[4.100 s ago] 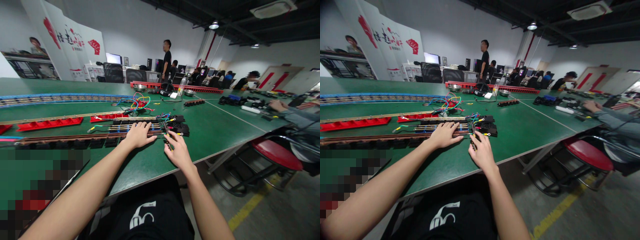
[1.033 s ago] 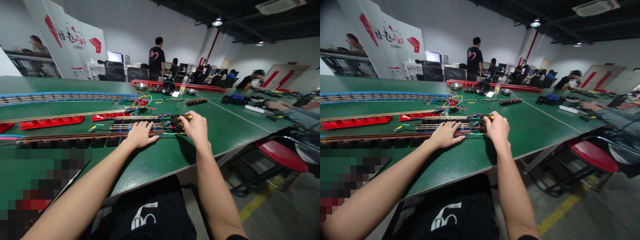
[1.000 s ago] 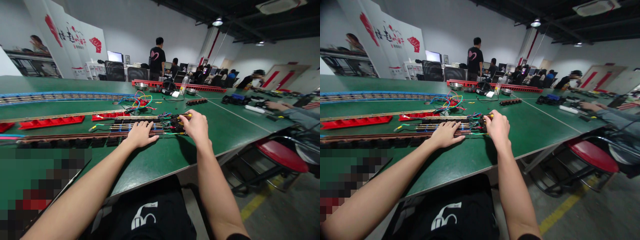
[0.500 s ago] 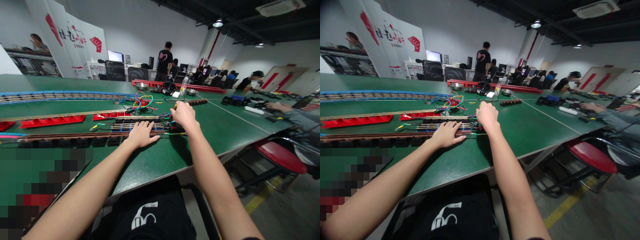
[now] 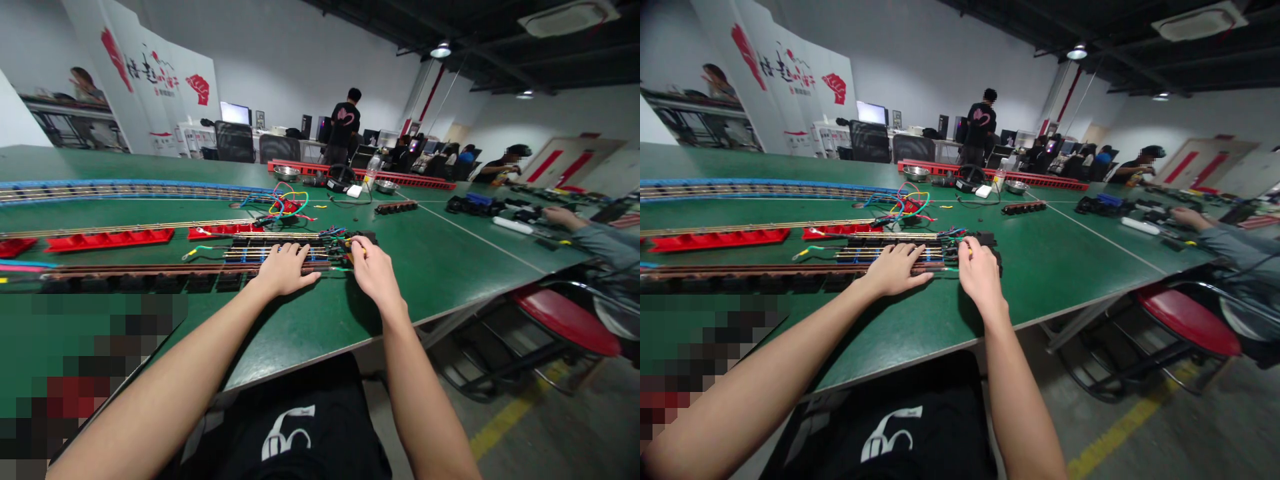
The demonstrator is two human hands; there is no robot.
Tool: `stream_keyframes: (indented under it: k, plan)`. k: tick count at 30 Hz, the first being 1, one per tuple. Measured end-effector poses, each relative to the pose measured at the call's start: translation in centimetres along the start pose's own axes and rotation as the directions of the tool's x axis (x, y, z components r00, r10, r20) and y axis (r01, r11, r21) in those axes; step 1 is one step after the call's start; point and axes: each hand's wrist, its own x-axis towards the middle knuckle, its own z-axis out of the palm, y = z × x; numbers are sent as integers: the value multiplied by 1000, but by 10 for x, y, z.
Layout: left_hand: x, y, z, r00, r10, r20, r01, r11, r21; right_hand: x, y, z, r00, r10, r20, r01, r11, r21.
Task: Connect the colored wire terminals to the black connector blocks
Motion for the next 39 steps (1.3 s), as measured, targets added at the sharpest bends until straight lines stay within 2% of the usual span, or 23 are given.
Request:
stream_keyframes:
  k: [8,12,21,32,39]
  plan:
    - [0,0,0,1000,1,2,-1,1000,4,-22,24,14,999,32,30,-38,975,220]
    - [0,0,0,1000,2,6,-2,1000,0,-29,30,23,999,-1,54,-13,964,265]
    - [0,0,2,1000,1,-6,-1,1000,-1,-43,27,43,981,-188,-49,188,982,4]
    - [0,1,2,1000,-2,-4,2,1000,2,-48,32,38,972,-182,-147,172,982,-79]
    - [0,1,-1,1000,-3,16,3,1000,-11,-50,34,41,974,-184,-135,180,983,-44]
